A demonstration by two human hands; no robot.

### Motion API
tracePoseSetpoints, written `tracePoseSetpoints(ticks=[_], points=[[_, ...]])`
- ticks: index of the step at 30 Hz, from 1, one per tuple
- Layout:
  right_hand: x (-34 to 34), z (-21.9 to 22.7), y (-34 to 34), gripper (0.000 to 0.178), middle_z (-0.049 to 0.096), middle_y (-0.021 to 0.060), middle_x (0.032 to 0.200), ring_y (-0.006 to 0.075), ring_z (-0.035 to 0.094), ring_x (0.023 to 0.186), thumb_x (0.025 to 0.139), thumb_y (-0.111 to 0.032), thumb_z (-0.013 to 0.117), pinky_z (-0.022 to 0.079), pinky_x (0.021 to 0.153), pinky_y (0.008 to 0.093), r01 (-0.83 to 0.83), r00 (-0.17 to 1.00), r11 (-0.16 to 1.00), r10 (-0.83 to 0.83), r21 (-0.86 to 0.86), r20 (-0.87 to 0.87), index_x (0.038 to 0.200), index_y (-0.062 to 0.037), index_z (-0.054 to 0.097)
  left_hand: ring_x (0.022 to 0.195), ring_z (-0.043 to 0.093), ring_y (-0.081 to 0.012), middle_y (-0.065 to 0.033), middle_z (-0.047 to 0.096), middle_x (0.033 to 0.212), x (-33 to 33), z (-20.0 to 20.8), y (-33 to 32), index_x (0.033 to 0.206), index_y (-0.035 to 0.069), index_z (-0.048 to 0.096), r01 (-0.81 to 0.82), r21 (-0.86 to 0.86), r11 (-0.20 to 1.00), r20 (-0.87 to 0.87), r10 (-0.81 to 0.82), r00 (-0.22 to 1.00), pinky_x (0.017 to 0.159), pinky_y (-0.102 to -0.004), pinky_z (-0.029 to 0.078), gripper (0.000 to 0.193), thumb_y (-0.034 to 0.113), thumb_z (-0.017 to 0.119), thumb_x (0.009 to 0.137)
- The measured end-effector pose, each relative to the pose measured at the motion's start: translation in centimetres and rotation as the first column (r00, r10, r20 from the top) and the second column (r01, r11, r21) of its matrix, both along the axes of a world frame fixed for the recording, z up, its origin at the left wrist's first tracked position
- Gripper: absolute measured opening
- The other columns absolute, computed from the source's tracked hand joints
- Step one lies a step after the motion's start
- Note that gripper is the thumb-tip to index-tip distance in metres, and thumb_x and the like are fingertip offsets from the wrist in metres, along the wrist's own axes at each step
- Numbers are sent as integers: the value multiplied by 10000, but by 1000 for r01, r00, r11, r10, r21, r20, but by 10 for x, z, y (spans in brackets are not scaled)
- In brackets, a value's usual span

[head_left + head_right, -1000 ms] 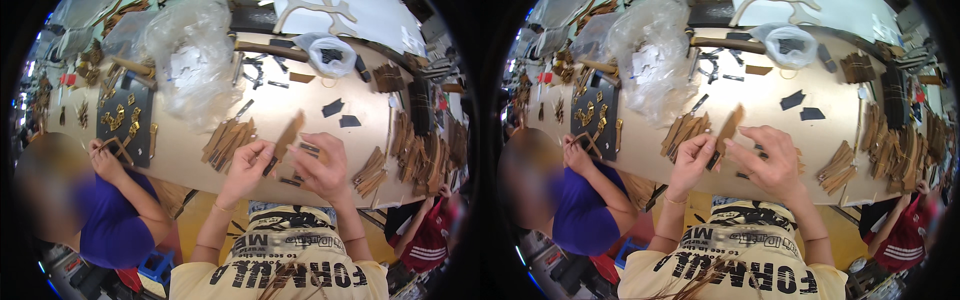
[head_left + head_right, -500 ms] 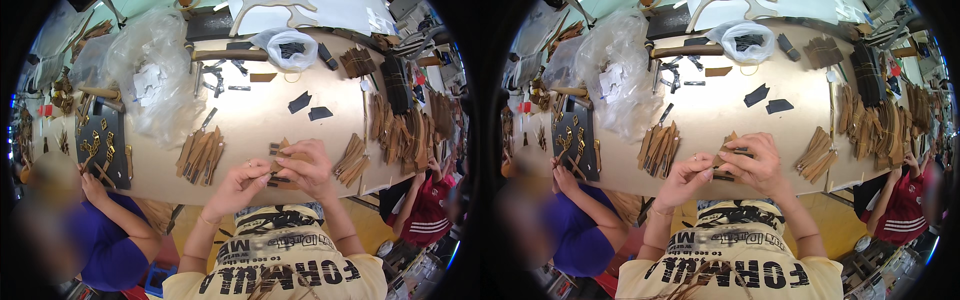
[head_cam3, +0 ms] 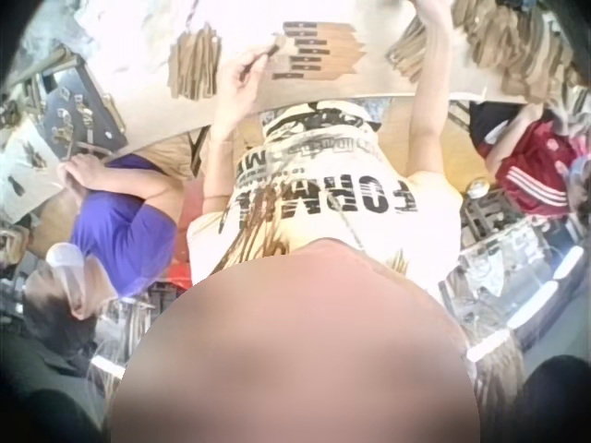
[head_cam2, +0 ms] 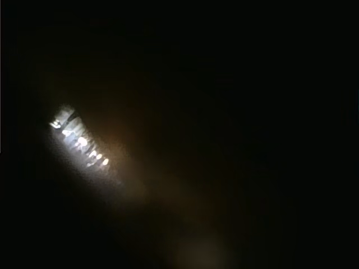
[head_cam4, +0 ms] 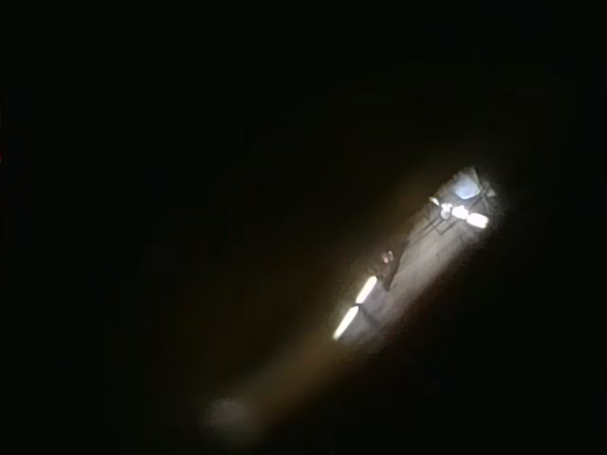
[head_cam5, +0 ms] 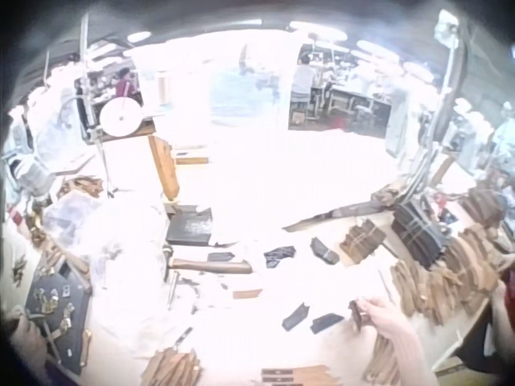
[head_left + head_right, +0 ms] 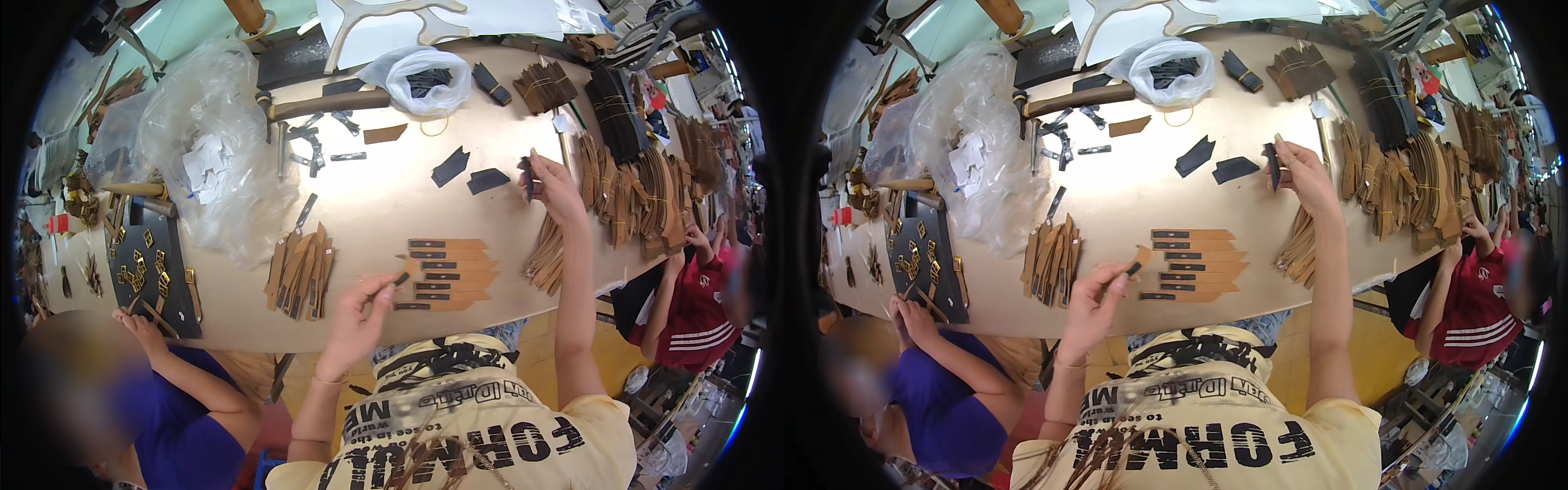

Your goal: The person assembles small craft components by applying glue to thin wooden sticks and attaching black rectangular pieces. They handle the sticks and black pieces by hand, arranging them on the table and occasionally bundling them together.

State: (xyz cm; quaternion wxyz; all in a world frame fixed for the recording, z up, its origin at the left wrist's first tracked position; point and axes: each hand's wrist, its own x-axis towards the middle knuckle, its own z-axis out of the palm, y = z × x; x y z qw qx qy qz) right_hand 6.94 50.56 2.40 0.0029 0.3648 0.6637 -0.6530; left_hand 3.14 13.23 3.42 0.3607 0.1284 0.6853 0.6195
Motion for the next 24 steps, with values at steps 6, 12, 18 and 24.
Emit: tracePoseSetpoints(ticks=[6,12,18,24], points=[[-21,4,2,309,641,17,839,82,570,739,1029,-262,561,486,680,244,-298,953,950,302,-93,28,1194,-13,639,807,502,-78,-29,627,979,-12,4,-7,1182,-35,659,-76,32,997,-39,77,996,733,-223,436,229,75,552,1012],[-31,13,-3,297,652,82,896,190,596,791,961,-92,612,488,790,308,-668,730,617,652,416,204,1250,-88,681,814,546,-145,-61,616,935,-19,23,11,1162,9,698,72,-86,994,-246,-91,965,770,-252,453,233,31,587,959],[-35,5,-22,283,635,99,986,245,625,803,875,-161,722,509,767,351,-580,782,381,507,720,362,1150,-94,703,823,626,-224,-91,649,907,-53,-2,76,1083,28,724,309,-46,950,-356,-305,883,792,-324,487,196,49,638,908],[-22,6,-34,389,598,116,1153,264,611,724,858,-270,756,509,699,380,-415,892,370,344,831,293,1212,-137,663,942,631,-293,-113,652,1057,-46,-27,86,1019,62,730,-147,-340,929,-761,-180,623,844,-407,470,162,123,691,874]])
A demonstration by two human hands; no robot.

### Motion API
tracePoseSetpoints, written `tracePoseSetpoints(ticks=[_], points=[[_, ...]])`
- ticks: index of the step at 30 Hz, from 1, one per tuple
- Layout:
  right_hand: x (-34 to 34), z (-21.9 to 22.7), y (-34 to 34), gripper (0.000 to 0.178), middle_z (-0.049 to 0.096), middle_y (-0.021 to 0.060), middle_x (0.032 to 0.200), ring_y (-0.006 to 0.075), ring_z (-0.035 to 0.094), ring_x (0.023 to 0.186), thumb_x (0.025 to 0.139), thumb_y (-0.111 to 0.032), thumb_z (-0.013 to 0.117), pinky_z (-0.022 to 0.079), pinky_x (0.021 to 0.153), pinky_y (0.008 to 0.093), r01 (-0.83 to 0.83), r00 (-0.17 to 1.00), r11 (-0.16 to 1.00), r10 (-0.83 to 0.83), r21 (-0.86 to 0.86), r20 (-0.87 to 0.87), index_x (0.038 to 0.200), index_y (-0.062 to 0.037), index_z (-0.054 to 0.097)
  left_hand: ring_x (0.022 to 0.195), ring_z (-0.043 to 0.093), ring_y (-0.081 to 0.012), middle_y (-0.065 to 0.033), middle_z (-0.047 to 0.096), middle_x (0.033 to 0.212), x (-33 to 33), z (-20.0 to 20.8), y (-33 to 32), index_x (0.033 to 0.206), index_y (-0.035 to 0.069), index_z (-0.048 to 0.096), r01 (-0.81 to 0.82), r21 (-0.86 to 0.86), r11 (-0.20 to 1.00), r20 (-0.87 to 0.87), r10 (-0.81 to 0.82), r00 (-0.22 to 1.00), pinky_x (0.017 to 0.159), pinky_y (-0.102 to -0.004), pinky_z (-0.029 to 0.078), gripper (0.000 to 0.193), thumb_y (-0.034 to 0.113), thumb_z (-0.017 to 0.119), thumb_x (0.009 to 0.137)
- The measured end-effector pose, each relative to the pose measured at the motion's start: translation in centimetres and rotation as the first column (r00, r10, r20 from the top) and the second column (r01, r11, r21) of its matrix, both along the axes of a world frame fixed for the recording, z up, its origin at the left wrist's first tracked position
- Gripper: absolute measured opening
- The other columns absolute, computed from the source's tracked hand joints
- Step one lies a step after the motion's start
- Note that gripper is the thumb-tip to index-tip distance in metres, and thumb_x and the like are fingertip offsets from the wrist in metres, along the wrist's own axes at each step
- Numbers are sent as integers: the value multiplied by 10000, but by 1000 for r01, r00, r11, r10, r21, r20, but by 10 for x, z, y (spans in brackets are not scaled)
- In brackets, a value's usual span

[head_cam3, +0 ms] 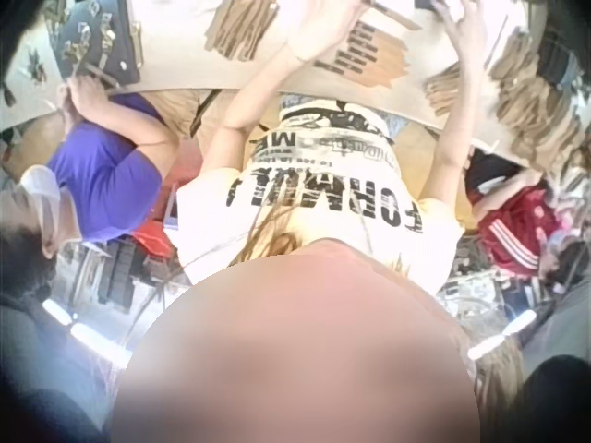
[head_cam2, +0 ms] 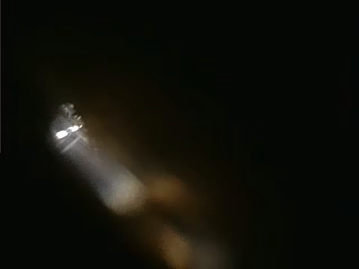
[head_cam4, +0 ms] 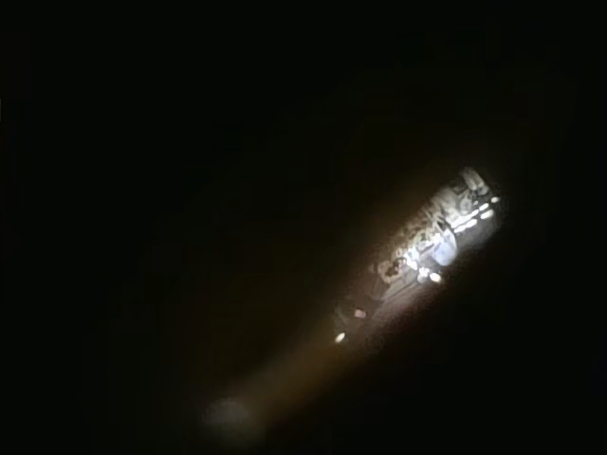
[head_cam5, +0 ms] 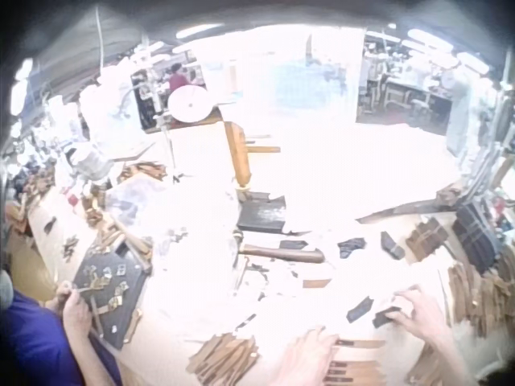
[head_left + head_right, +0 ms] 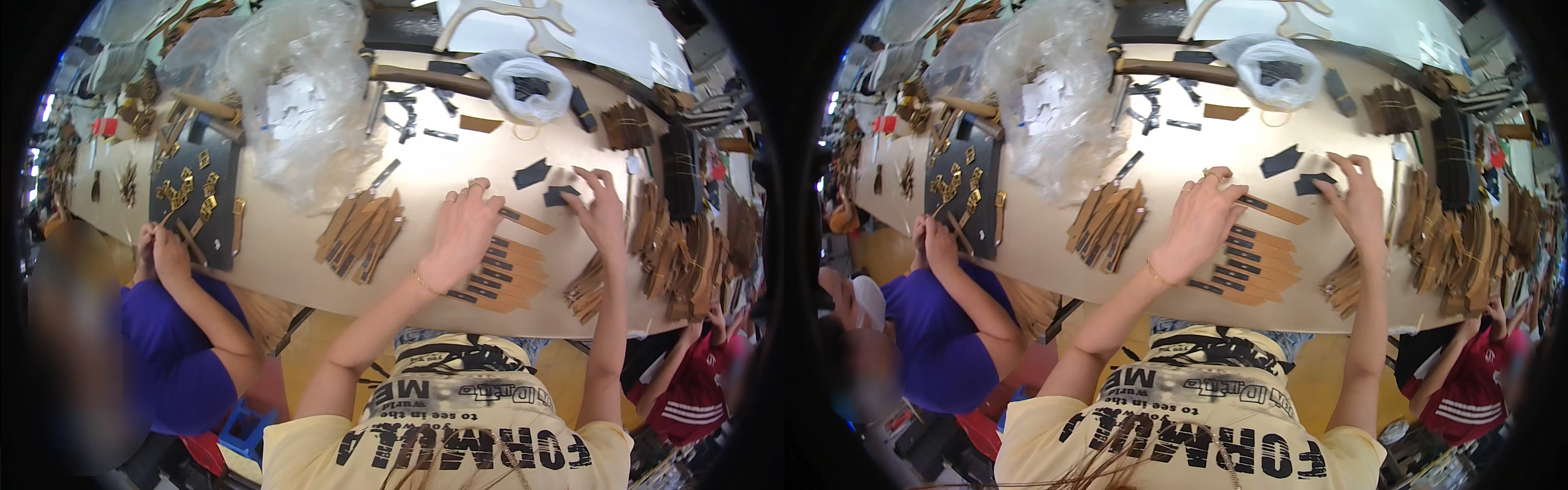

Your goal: The person assembles small craft components by applying glue to thin wooden sticks and attaching black rectangular pieces. They handle the sticks and black pieces by hand, arranging them on the table and occasionally bundling them together.

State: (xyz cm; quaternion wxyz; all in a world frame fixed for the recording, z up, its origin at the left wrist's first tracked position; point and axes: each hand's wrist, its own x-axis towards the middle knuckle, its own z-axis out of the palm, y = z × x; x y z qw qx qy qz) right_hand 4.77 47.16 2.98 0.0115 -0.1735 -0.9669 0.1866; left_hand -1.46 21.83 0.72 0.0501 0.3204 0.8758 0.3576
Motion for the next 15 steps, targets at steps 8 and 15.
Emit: tracePoseSetpoints(ticks=[8,15], points=[[6,-2,-35,263,616,80,1056,151,504,618,921,-153,694,464,606,280,1,976,986,-37,-165,-214,1169,-67,685,999,610,-297,-113,631,1133,16,4,-138,1066,44,704,-528,-27,849,-65,526,848,907,-412,440,199,140,688,891],[0,6,-85,215,639,86,1055,195,619,682,909,-148,701,522,638,309,-206,968,958,170,-201,-183,1109,-69,697,926,619,-296,-118,640,1056,10,-19,-192,1047,7,697,-491,-160,856,-22,494,869,806,-405,486,167,69,660,895]])
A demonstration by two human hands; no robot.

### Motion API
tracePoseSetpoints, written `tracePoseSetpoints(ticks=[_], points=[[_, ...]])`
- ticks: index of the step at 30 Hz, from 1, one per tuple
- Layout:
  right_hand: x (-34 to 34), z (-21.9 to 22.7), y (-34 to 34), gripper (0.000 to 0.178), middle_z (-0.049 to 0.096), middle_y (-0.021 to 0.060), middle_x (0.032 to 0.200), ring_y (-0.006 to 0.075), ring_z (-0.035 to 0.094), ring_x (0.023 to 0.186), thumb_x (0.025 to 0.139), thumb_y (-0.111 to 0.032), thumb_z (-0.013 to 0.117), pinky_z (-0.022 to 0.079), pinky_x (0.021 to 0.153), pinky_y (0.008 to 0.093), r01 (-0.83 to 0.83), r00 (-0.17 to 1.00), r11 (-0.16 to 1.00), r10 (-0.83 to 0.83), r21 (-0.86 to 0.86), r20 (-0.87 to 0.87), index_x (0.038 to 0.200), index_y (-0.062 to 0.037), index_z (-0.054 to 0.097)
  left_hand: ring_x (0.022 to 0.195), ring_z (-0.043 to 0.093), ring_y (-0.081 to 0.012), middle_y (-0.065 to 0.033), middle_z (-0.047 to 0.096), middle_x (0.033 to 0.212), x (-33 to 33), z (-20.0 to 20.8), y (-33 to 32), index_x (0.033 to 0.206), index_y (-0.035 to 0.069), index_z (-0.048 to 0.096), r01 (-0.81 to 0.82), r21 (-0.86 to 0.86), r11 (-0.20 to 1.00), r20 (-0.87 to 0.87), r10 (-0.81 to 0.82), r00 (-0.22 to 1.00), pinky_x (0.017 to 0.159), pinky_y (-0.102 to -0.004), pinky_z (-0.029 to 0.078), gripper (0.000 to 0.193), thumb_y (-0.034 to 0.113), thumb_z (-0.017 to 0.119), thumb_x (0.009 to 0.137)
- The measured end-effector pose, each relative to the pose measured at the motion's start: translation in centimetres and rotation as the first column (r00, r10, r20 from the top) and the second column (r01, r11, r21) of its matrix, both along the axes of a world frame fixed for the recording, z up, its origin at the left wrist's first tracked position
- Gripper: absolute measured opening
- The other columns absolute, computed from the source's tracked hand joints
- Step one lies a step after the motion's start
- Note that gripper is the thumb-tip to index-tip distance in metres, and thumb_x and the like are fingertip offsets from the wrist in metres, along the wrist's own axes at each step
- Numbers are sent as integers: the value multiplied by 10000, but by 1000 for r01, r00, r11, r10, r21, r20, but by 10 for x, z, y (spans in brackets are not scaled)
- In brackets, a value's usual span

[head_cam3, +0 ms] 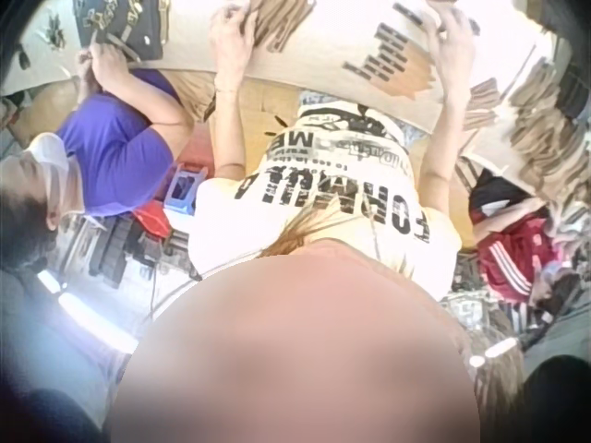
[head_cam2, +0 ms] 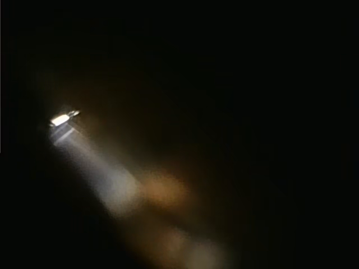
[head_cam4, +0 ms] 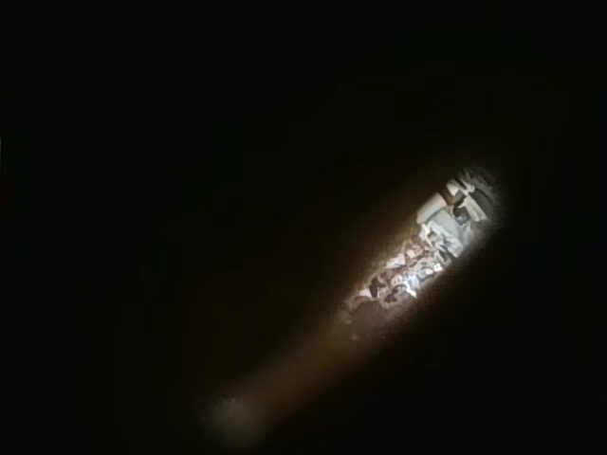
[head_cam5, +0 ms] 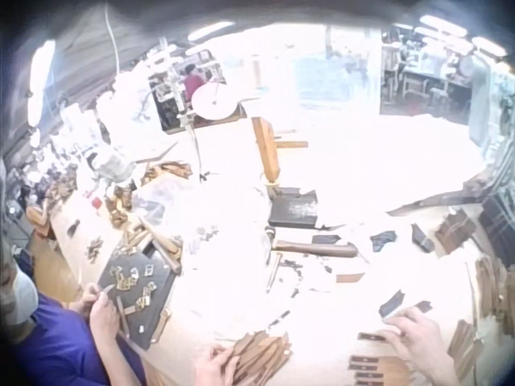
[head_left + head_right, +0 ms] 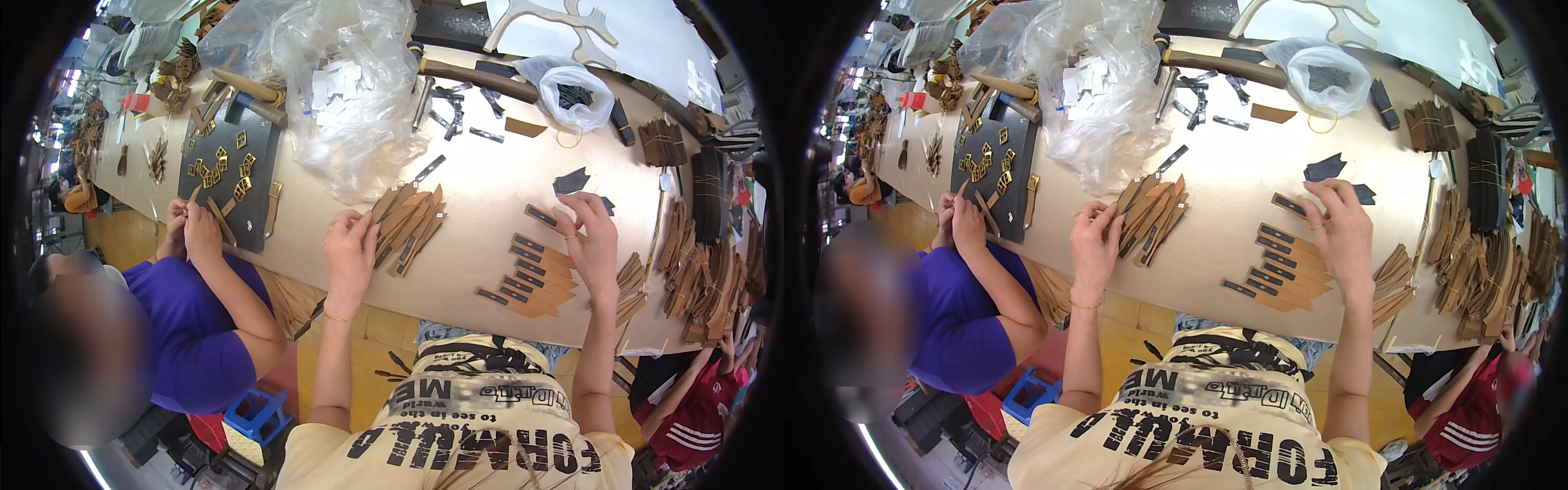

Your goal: The person assembles small craft components by applying glue to thin wooden sticks and attaching black rectangular pieces. They handle the sticks and black pieces by hand, arranging them on the table and occasionally bundling them together.

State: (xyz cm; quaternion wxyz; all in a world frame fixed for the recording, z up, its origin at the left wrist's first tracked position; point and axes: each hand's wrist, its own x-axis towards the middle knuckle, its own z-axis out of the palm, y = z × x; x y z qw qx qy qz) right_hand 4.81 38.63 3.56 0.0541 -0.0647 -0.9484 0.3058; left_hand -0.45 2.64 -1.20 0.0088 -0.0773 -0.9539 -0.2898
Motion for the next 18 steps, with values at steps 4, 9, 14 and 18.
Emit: tracePoseSetpoints(ticks=[4,9,14,18], points=[[-4,9,-21,237,640,109,1060,204,617,771,868,-63,708,506,690,300,-36,996,998,31,-58,-87,1102,-28,690,777,637,-232,-122,671,932,-7,15,4,1059,-21,681,-36,98,995,-103,46,994,715,-350,503,165,78,627,939],[-4,24,-55,303,645,115,1096,231,640,872,797,-41,764,521,743,317,-189,954,970,143,-156,-264,1095,-67,715,618,603,-86,-52,666,794,10,54,32,1106,-45,632,-269,742,614,423,-118,898,589,-228,490,248,165,513,1051],[1,41,-62,371,645,99,1134,267,605,989,711,-168,850,509,819,371,-303,846,945,327,126,-421,1070,-155,757,702,583,-70,-4,646,849,9,66,79,1145,-34,640,-243,867,436,466,-530,709,664,-213,470,255,172,527,1047],[10,43,-55,414,654,31,1139,244,604,935,680,-319,847,502,793,359,-338,842,922,385,187,-378,1074,-232,756,865,571,-85,-37,605,1044,18,73,93,1235,-66,612,-298,893,337,450,-668,593,789,-226,477,258,46,548,1011]])
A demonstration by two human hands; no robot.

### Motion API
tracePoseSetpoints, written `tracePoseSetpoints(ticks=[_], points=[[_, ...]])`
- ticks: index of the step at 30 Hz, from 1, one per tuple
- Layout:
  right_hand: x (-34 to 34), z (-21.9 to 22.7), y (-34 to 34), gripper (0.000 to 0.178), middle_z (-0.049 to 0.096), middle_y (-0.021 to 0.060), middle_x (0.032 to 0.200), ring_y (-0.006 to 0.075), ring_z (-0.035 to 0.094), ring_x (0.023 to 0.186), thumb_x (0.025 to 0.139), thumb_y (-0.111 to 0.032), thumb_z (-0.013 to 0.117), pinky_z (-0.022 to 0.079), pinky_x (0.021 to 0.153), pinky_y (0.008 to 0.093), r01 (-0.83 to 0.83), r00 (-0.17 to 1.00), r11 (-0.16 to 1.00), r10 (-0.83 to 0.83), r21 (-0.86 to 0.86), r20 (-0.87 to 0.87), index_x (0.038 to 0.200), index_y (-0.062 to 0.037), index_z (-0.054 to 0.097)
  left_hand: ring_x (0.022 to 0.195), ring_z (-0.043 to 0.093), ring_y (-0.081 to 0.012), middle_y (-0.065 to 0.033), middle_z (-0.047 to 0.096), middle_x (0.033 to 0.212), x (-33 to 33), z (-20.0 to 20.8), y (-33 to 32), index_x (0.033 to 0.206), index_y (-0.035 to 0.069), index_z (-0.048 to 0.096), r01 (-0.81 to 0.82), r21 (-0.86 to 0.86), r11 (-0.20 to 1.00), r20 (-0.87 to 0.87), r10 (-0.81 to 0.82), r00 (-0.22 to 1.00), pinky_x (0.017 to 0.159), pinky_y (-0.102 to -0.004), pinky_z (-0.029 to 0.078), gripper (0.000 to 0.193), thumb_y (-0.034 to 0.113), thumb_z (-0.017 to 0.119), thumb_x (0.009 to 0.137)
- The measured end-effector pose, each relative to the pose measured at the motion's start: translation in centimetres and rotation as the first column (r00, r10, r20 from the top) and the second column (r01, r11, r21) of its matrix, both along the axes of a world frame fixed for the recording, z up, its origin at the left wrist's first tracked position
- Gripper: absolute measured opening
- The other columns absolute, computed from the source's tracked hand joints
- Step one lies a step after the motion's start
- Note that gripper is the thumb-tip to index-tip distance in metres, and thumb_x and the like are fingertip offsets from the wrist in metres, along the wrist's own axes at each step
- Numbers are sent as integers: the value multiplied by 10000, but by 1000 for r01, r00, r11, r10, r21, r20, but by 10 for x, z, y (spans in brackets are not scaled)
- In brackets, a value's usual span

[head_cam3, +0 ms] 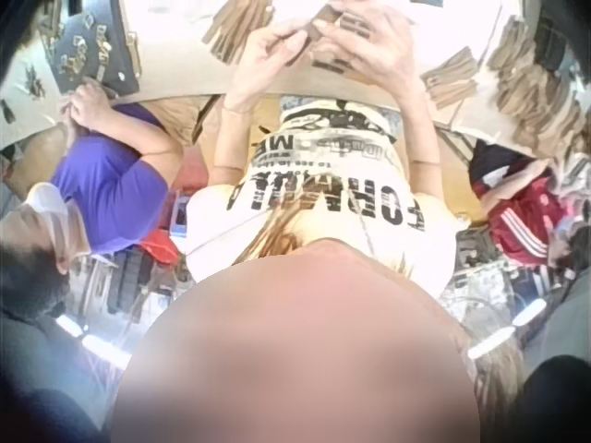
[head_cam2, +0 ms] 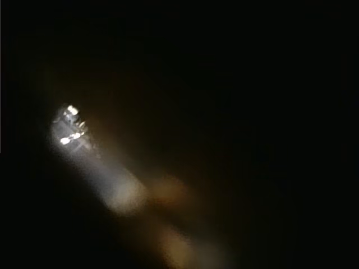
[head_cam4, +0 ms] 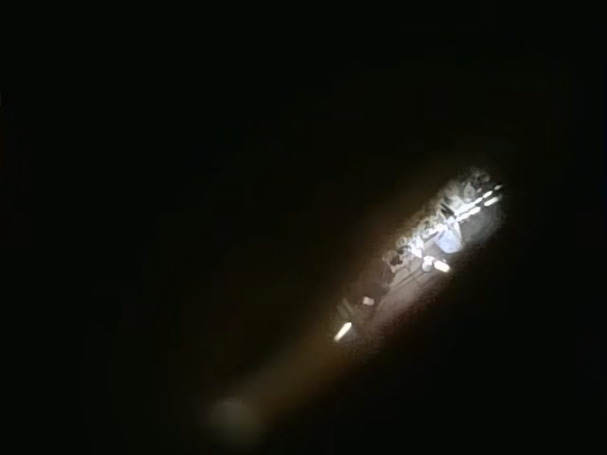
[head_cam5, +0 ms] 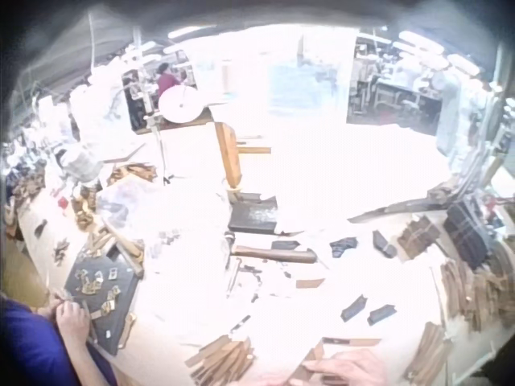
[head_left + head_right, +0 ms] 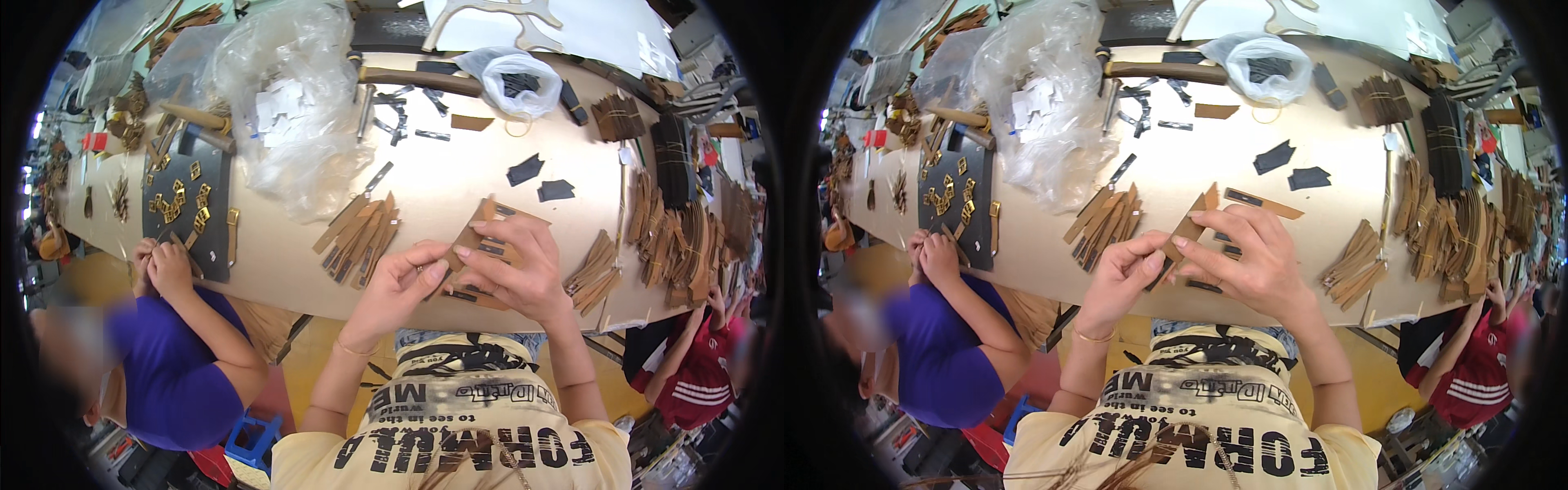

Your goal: The person assembles small craft components by applying glue to thin wooden sticks and attaching black rectangular pieces. They handle the sticks and black pieces by hand, arranging them on the table and occasionally bundling them together.

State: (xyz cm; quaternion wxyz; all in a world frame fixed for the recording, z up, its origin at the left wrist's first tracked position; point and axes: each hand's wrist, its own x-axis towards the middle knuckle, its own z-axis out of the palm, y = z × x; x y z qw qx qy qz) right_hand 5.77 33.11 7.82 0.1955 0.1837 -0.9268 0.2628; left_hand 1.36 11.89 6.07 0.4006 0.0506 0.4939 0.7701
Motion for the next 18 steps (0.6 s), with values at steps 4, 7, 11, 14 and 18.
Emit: tracePoseSetpoints(ticks=[4,7,11,14,18], points=[[9,-9,7,330,682,38,1073,252,593,951,695,-322,825,507,819,385,13,1000,994,-12,-113,12,993,-186,785,979,550,-99,-53,527,1169,3,-5,2,1244,-81,601,104,138,985,31,-109,994,861,-245,471,269,-18,558,986],[17,-13,15,253,687,35,1050,246,600,937,728,-269,824,505,816,369,18,992,983,6,-180,129,963,-179,793,944,547,-91,-60,546,1153,5,-11,9,1203,-69,626,118,98,988,-47,-114,992,833,-241,474,242,-27,580,969],[22,-20,17,112,678,44,980,195,606,905,848,-166,758,489,822,327,163,940,838,27,-521,339,938,-103,736,939,550,-104,-76,557,1122,17,-11,21,1127,-49,647,72,12,997,-159,-69,985,814,-239,477,176,-26,593,961],[18,-27,24,125,660,21,882,122,595,868,957,-158,654,472,802,276,454,868,511,-71,-730,491,907,-43,661,919,553,-113,-72,569,1092,18,-11,25,1123,-43,654,100,-262,960,-425,-208,881,802,-240,477,181,-42,592,953],[-18,-39,92,204,643,-38,810,40,548,747,974,-170,661,462,703,217,663,742,463,-300,-589,600,1002,31,682,915,568,-116,-56,589,1040,20,-16,22,1126,-47,667,82,-359,930,-455,-251,854,811,-245,488,195,-48,601,942]])
